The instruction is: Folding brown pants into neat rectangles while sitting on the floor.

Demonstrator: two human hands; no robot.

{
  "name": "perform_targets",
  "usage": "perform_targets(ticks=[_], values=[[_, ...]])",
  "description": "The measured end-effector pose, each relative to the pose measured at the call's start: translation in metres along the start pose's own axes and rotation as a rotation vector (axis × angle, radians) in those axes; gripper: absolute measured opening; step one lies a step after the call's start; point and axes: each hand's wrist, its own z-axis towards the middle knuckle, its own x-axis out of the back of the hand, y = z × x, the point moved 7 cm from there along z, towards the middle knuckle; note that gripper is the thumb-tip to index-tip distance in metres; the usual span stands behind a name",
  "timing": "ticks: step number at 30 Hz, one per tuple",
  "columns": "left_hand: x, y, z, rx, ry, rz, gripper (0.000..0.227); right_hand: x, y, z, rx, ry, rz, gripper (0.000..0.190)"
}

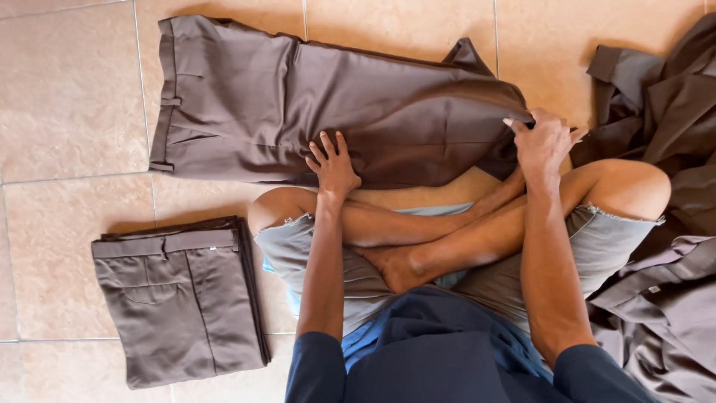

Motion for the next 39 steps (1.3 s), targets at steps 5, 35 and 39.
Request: perform_targets(ticks=[5,35,39], values=[[0.104,0.055,-0.061,-0.365,0.421,-0.572,0.118,0.033,-0.063,-0.01,0.412,0.522,-0.081,0.045],[0.045,-0.029,0.018,0.149,-0.019,-0.102,0.108,-0.025,-0.057,-0.017,0.029,0.096,0.157,0.036],[0.047,-0.038,0.016,0.248,-0.048,-0.099,0.109,-0.111,0.013,0.011,-0.116,-0.18,-0.068,0.05]])
